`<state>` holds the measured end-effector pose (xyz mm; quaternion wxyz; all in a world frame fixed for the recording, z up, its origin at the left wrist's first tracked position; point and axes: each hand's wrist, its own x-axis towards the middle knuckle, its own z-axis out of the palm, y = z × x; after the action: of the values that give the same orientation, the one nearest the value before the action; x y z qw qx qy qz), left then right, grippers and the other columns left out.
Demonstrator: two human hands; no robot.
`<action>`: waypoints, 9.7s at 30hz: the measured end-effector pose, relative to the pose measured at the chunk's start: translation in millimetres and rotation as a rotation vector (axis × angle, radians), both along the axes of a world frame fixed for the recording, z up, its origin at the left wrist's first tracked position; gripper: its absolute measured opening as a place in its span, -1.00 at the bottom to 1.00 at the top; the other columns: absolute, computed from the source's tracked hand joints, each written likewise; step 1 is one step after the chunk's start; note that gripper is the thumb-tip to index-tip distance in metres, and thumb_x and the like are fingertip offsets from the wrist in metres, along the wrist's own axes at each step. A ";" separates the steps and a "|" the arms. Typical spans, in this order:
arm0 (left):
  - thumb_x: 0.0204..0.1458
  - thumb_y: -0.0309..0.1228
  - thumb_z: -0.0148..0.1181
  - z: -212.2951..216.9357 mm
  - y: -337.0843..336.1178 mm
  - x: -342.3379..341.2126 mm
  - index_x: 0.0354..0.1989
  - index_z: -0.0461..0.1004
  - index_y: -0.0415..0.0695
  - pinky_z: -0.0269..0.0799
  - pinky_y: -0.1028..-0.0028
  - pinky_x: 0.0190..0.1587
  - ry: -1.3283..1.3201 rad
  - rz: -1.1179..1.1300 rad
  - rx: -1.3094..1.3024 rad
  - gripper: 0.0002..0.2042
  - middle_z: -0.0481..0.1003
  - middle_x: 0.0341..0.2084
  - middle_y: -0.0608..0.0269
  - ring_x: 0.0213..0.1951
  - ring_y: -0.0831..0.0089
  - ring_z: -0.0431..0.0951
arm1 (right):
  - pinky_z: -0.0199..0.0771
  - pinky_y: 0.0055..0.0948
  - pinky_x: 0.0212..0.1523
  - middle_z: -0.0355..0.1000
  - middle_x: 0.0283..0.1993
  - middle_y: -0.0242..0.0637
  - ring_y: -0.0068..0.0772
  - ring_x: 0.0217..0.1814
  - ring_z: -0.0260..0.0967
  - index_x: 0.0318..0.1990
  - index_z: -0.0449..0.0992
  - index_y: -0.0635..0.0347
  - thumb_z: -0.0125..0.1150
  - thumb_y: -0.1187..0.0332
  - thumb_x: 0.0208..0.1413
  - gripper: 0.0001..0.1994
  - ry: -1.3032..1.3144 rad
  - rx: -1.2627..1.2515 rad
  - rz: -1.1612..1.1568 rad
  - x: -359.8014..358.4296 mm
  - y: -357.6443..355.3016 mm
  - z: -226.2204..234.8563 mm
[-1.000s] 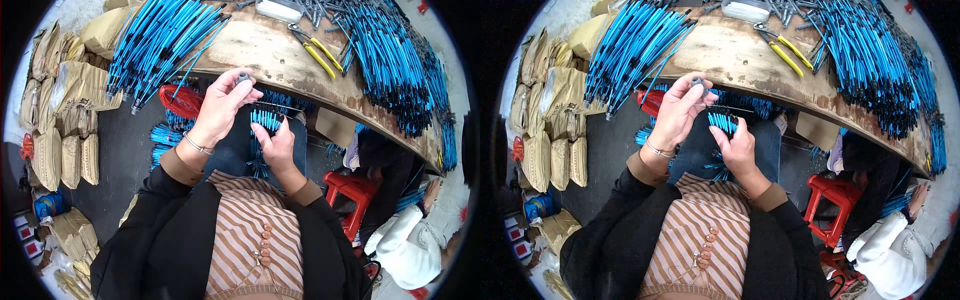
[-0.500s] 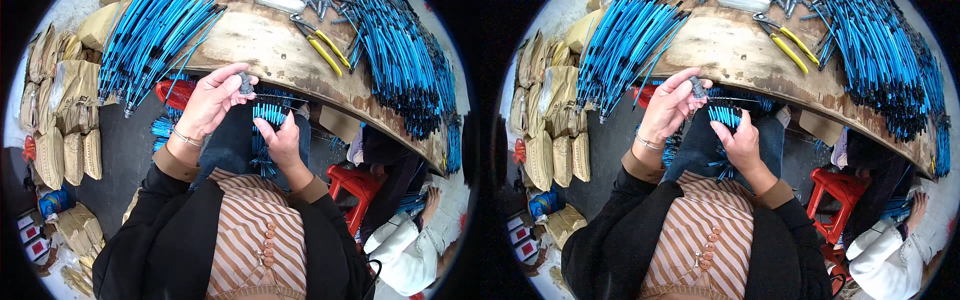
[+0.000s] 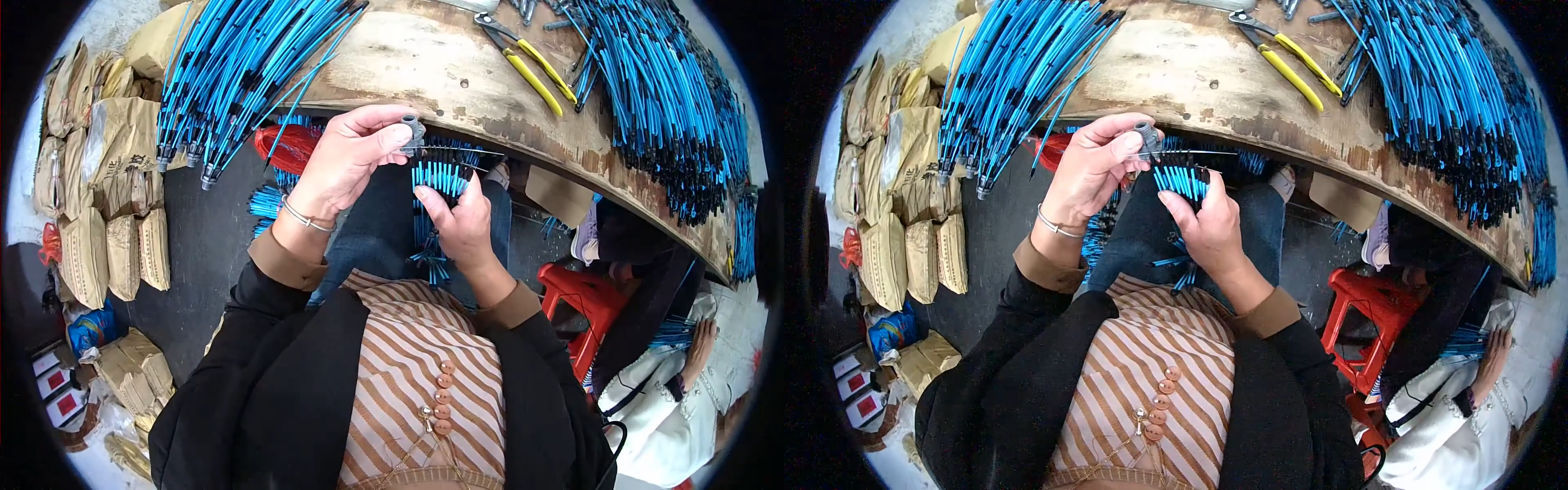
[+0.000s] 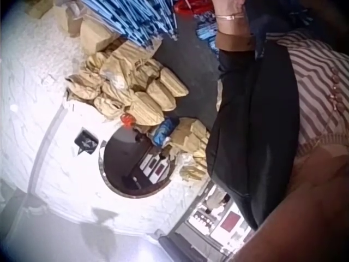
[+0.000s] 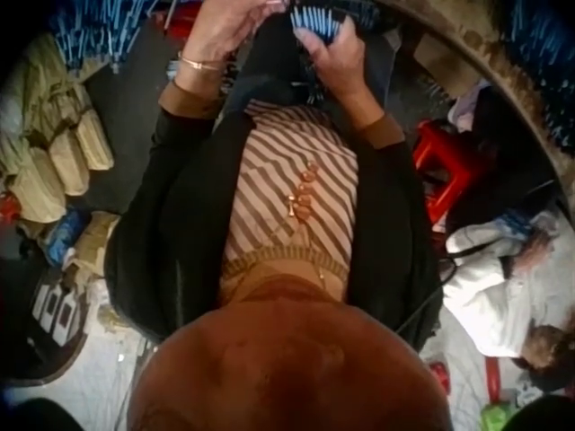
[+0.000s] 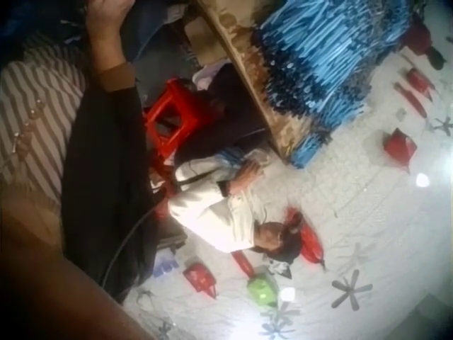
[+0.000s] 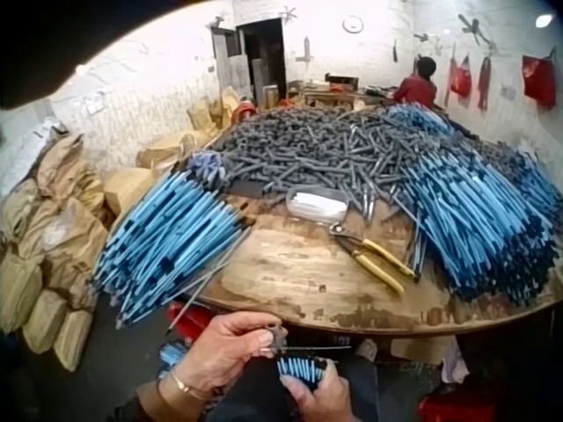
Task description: Assembling blue rod-like components into a circular base and securing them using pliers.
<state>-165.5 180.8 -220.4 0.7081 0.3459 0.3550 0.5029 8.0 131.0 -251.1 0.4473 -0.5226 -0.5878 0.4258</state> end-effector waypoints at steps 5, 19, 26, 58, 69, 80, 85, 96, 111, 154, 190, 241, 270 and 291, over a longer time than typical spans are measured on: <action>-0.07 -0.63 0.20 3.6 -6.9 2.1 0.01 0.40 -0.26 0.47 0.63 -0.27 0.007 0.031 0.044 -0.61 0.51 -0.24 0.04 -0.34 0.51 0.51 | 0.38 -0.36 -0.47 0.49 -0.43 -0.18 -0.23 -0.52 0.42 -0.20 0.34 0.29 0.29 0.31 -0.05 -0.66 -0.031 -0.008 -0.043 -4.1 1.5 -2.0; -0.20 -0.73 0.25 12.9 -24.2 12.5 0.05 0.36 -0.23 0.43 0.67 -0.21 0.665 0.181 0.368 -0.47 0.49 -0.35 0.26 -0.31 0.63 0.46 | 0.39 -0.34 -0.46 0.48 -0.44 -0.14 -0.16 -0.51 0.42 -0.16 0.33 0.31 0.28 0.32 -0.03 -0.65 -0.068 0.043 -0.012 -5.2 -1.7 -0.2; -0.19 -0.75 0.23 24.6 -25.1 2.8 -0.05 0.41 -0.27 0.43 0.67 -0.20 0.423 0.075 0.215 -0.57 0.50 -0.35 0.25 -0.31 0.61 0.46 | 0.36 -0.41 -0.45 0.47 -0.44 -0.21 -0.29 -0.51 0.39 -0.16 0.33 0.29 0.23 0.36 0.01 -0.71 -0.056 0.025 0.093 1.7 2.4 -2.7; -0.23 -0.66 0.28 14.2 -26.7 -17.2 -0.07 0.45 -0.34 0.26 0.70 -0.28 0.276 0.012 0.318 -0.57 0.42 -0.31 0.23 -0.33 0.56 0.40 | 0.30 -0.21 -0.50 0.38 -0.58 -0.03 -0.05 -0.58 0.34 -0.33 0.26 0.36 0.07 0.26 0.14 -0.72 -0.294 0.058 0.319 1.5 11.9 17.0; -0.18 -0.69 0.25 11.5 -16.1 -27.4 -0.05 0.47 -0.25 0.29 0.72 -0.33 0.266 -0.204 0.538 -0.58 0.42 -0.39 0.31 -0.42 0.63 0.38 | 0.29 -0.20 -0.55 0.35 -0.62 0.03 -0.02 -0.65 0.30 -0.40 0.24 0.38 0.01 0.22 0.17 -0.67 -0.135 0.032 0.530 11.7 24.2 25.6; -0.21 -0.70 0.26 16.6 -17.1 -16.3 -0.10 0.50 -0.25 0.38 0.71 -0.32 0.172 -0.177 0.357 -0.61 0.52 -0.39 0.25 -0.41 0.61 0.47 | 0.27 -0.14 -0.56 0.33 -0.65 0.05 0.03 -0.67 0.27 -0.43 0.22 0.38 -0.02 0.23 0.17 -0.67 -0.370 0.130 0.583 22.6 27.5 34.0; -0.22 -0.70 0.26 16.0 -13.5 -20.1 -0.09 0.48 -0.26 0.40 0.69 -0.31 0.236 -0.211 0.411 -0.59 0.53 -0.35 0.20 -0.39 0.58 0.49 | 0.27 -0.13 -0.55 0.33 -0.64 0.07 0.08 -0.63 0.31 -0.43 0.22 0.39 -0.02 0.21 0.17 -0.66 -0.314 0.046 0.640 24.7 29.8 33.3; -0.09 -0.65 0.19 -1.8 -18.4 35.3 -0.07 0.48 -0.24 0.41 0.68 -0.29 -0.020 0.237 0.125 -0.67 0.53 -0.39 0.24 -0.39 0.59 0.49 | 0.33 -0.11 -0.50 0.36 -0.59 0.12 0.14 -0.55 0.37 -0.40 0.26 0.40 -0.03 0.19 0.17 -0.65 -0.288 0.076 0.316 18.9 29.4 20.2; -0.01 -0.60 0.15 4.2 -48.3 32.0 -0.02 0.40 -0.35 0.37 0.68 -0.24 0.640 0.597 0.342 -0.67 0.53 -0.24 0.18 -0.29 0.59 0.45 | 0.39 -0.16 -0.48 0.39 -0.57 0.05 0.12 -0.52 0.38 -0.21 0.28 0.40 -0.02 0.22 0.16 -0.68 -0.294 0.253 0.141 -23.1 4.8 8.7; -0.04 -0.55 0.18 16.3 -71.1 -10.5 -0.13 0.43 -0.30 0.37 0.52 -0.13 0.456 0.303 0.359 -0.74 0.51 -0.31 0.12 -0.29 0.43 0.47 | 0.33 -0.16 -0.57 0.37 -0.60 -0.04 0.06 -0.62 0.34 -0.41 0.27 0.27 0.01 0.31 0.15 -0.80 -0.118 0.160 0.465 -24.3 6.4 15.5; -0.06 -0.58 0.14 14.3 -72.4 -22.5 -0.10 0.27 -0.21 0.35 0.20 0.04 0.281 0.008 0.485 -0.69 0.47 -0.20 -0.12 -0.06 0.06 0.46 | 0.39 -0.31 -0.41 0.41 -0.33 -0.16 -0.14 -0.46 0.37 -0.21 0.41 0.26 0.06 0.51 0.06 -0.86 -0.117 0.454 0.534 -25.7 -0.1 8.4; -0.30 -0.58 0.31 28.2 -44.5 12.3 -0.36 0.44 -0.18 0.33 0.59 -0.39 0.395 0.008 0.335 -0.74 0.45 -0.59 0.30 -0.54 0.56 0.40 | 0.48 -0.39 -0.14 0.23 -0.01 -0.14 -0.30 -0.04 0.27 0.32 -0.18 0.15 -0.04 0.57 0.04 -0.31 0.403 -0.454 0.471 67.1 -1.8 53.7; -0.51 -0.47 0.48 49.9 -56.3 5.9 -0.27 0.50 -0.20 0.32 0.59 -0.38 0.481 -0.238 0.504 -0.53 0.50 -0.53 0.32 -0.52 0.53 0.41 | 0.46 -0.36 -0.25 0.41 -0.11 -0.08 -0.24 -0.23 0.43 0.06 0.31 0.27 0.25 0.69 -0.26 -0.42 0.069 -1.166 1.045 101.0 7.2 98.1; -0.50 -0.48 0.50 46.7 -63.4 2.5 -0.38 0.53 -0.19 0.29 0.60 -0.45 0.547 -0.164 0.490 -0.61 0.49 -0.59 0.32 -0.57 0.56 0.38 | 0.39 -0.58 -0.45 0.41 -0.28 -0.15 -0.37 -0.48 0.35 -0.05 0.32 0.37 0.31 0.64 -0.25 -0.50 -0.451 -0.171 0.908 83.6 5.1 133.2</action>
<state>-163.0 117.4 -173.7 0.5213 0.6539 0.3713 0.4034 91.6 136.1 -117.9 0.0351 -0.3282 -0.8005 0.5002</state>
